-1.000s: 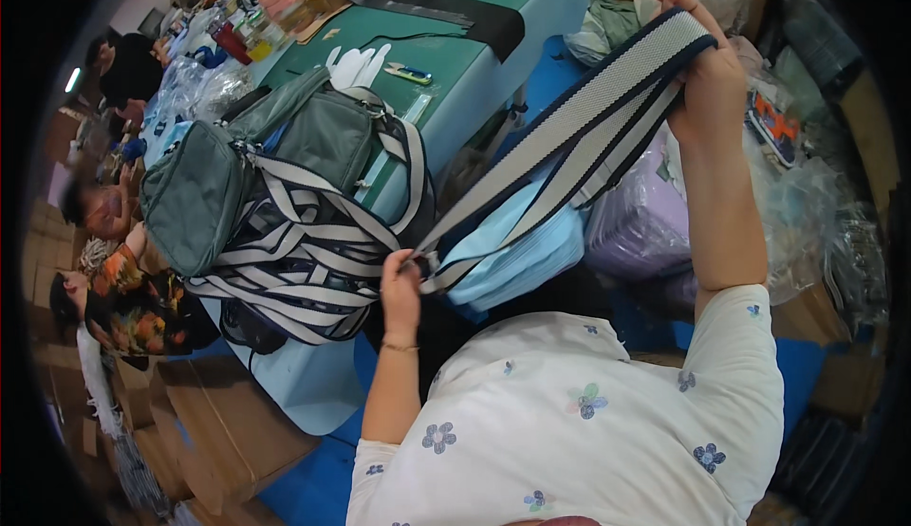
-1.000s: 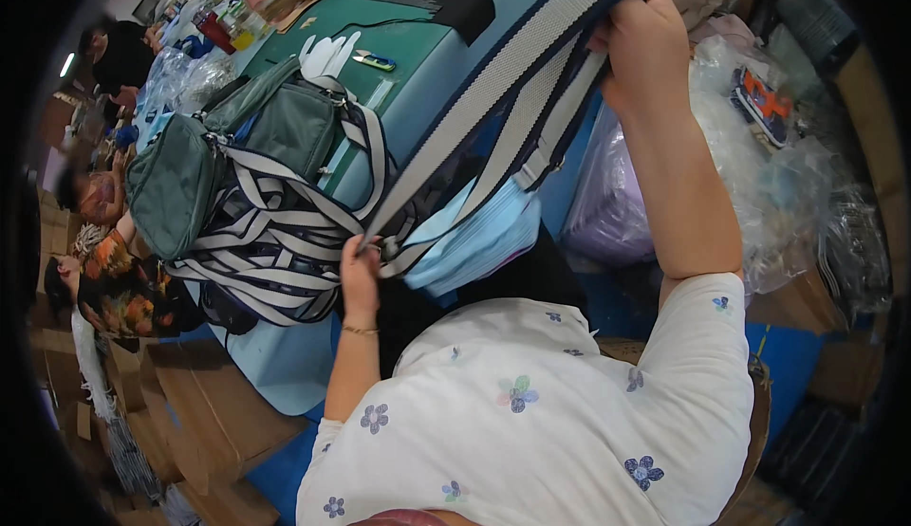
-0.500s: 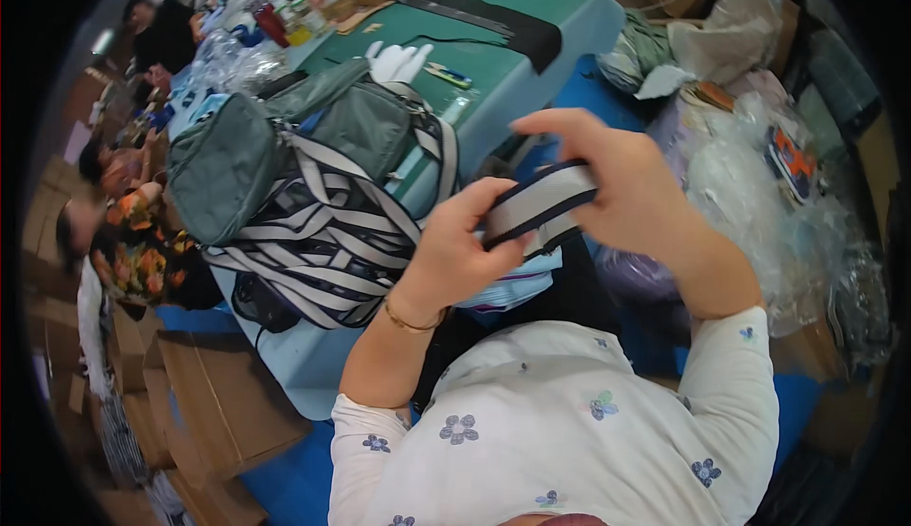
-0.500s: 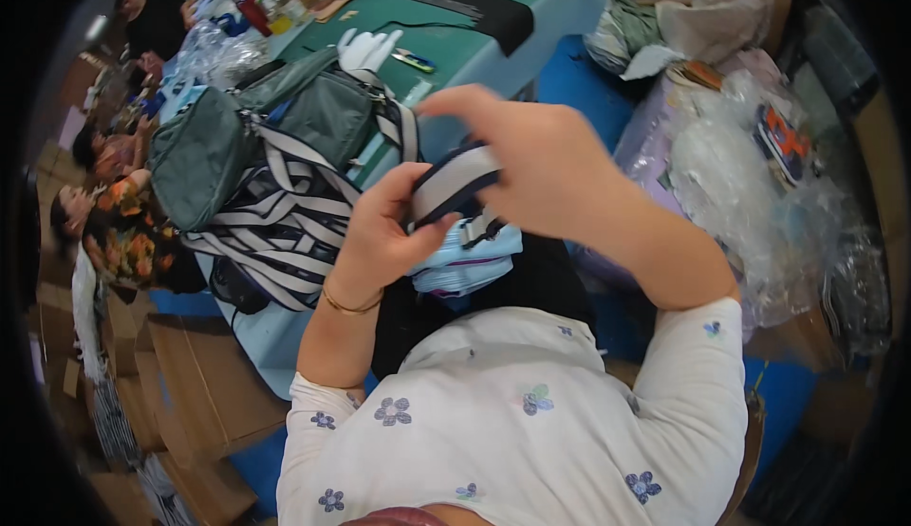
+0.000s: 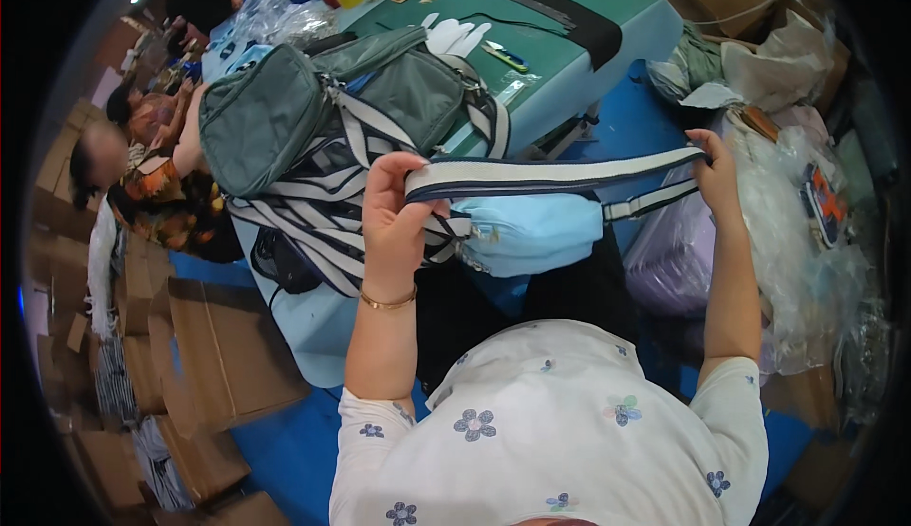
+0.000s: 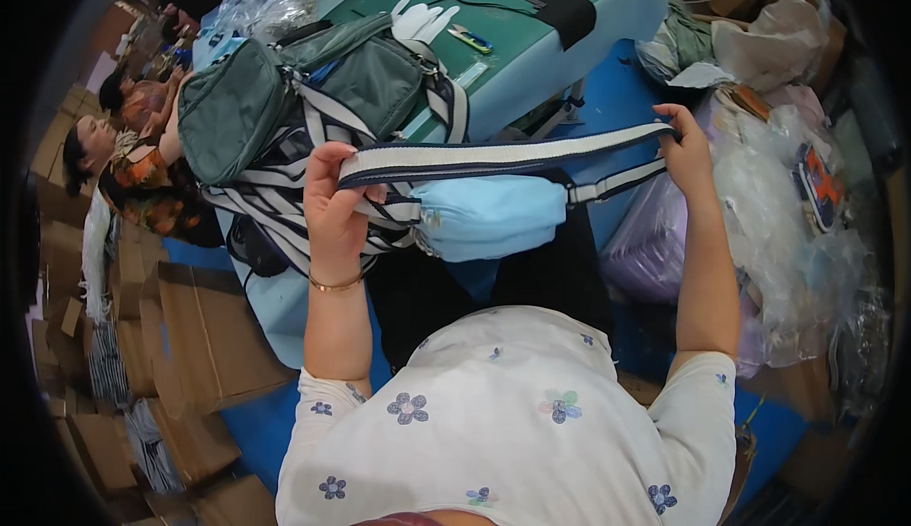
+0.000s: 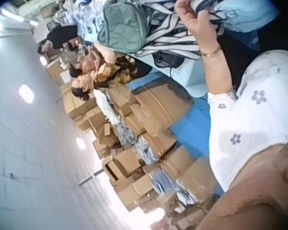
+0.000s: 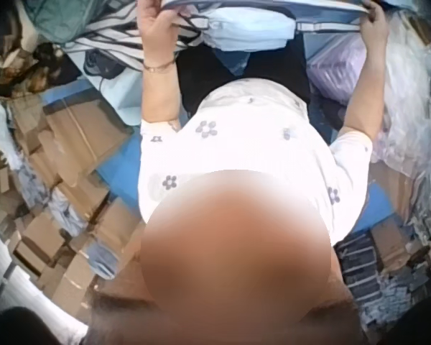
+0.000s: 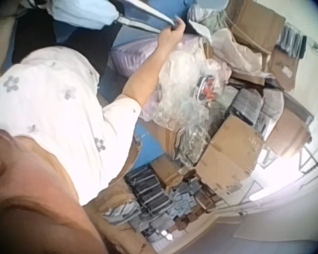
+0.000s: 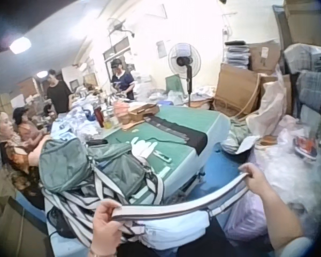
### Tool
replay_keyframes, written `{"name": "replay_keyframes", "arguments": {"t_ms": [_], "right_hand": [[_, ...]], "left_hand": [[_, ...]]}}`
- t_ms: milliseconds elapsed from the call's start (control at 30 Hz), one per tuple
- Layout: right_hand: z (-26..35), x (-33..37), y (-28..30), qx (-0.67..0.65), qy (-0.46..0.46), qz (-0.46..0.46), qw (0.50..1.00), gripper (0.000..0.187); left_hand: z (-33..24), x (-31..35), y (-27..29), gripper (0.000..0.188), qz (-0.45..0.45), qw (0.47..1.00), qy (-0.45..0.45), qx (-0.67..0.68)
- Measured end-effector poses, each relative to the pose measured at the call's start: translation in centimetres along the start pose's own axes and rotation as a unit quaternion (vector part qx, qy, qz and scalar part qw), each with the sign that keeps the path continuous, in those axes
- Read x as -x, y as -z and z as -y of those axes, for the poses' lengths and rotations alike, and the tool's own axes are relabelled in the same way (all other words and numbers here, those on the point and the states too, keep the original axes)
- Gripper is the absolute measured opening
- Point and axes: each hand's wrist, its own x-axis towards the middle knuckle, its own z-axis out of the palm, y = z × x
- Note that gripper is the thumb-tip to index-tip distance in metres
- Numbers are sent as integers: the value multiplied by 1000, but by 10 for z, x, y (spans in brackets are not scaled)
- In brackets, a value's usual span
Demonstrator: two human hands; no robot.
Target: Assembling and inspecting straps and components for small fabric pouches in a workshop.
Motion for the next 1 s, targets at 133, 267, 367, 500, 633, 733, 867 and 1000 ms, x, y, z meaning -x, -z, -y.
{"name": "replay_keyframes", "arguments": {"t_ms": [133,267,367,500,633,733,867,1000], "right_hand": [[34,16,-29,242,11,106,964,45],[85,42,-75,71,178,296,936,53],[106,69,-92,-85,210,320,920,55],[71,74,-80,-167,37,247,954,44],[-5,97,-71,-152,-82,141,975,30],[-63,121,-62,-226,-210,88,947,22],[-80,132,-57,-363,-324,-62,871,20],[-118,136,-59,-347,-381,-138,846,22]], "left_hand": [[-22,-8,-35,40,80,996,-21,-22],[-22,-6,-77,39,118,984,126,-54],[-7,-3,-81,35,92,978,163,-94],[0,3,-63,30,24,976,215,-3],[21,19,-56,32,-21,954,289,73],[24,28,-58,52,60,952,289,79],[36,56,-21,71,189,931,312,5],[47,93,10,61,221,888,389,-104]]}}
